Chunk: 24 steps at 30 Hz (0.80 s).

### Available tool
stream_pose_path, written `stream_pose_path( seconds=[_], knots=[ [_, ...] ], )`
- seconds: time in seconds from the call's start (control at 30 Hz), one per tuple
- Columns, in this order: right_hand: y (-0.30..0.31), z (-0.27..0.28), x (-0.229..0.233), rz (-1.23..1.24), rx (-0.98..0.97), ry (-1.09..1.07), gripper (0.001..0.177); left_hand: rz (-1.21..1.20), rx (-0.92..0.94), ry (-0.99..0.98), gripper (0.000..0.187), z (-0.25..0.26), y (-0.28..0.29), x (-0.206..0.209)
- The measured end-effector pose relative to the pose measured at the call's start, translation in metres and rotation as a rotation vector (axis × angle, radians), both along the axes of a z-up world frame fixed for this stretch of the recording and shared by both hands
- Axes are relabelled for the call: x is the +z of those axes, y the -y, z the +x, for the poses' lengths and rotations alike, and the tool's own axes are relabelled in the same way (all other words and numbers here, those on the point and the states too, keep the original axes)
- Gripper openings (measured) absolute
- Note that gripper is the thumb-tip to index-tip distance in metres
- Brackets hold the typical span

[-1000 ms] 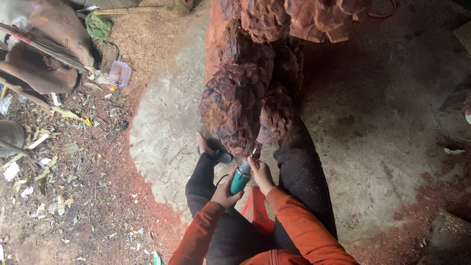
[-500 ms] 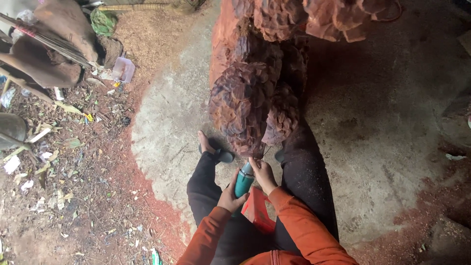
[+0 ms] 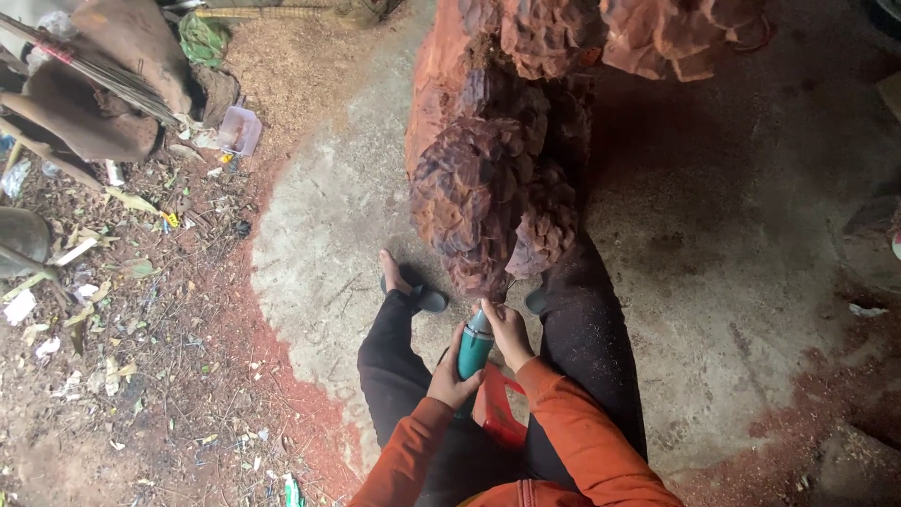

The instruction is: Carving a large wooden sculpture using a handheld rotary power tool

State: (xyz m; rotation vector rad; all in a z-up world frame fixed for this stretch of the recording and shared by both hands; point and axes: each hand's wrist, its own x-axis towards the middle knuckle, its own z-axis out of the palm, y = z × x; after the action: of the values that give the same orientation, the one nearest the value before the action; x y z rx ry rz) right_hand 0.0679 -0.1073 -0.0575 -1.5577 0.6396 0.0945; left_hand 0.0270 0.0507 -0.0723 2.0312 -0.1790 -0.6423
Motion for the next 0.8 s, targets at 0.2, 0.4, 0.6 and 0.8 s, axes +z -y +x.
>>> stream_pose_path(
  seconds=[0.2,0.4,0.6,0.8],
  knots=[
    [-0.002,0.002,-0.005,-0.022,0.028,-0.004,0.051,-0.063,0.063,-0.100,0.107,-0.005,-0.001,0.015],
    [-0.003,0.006,0.012,-0.049,0.019,-0.031,0.050,-0.061,0.075,-0.123,0.106,-0.001,0.001,0.014],
    [-0.003,0.008,0.008,-0.052,0.033,-0.049,0.057,-0.076,0.102,-0.127,0.105,-0.006,0.005,0.014],
    [-0.002,0.005,0.014,-0.026,0.042,-0.032,0.050,-0.113,0.151,-0.087,0.102,-0.010,0.011,0.009]
  ],
)
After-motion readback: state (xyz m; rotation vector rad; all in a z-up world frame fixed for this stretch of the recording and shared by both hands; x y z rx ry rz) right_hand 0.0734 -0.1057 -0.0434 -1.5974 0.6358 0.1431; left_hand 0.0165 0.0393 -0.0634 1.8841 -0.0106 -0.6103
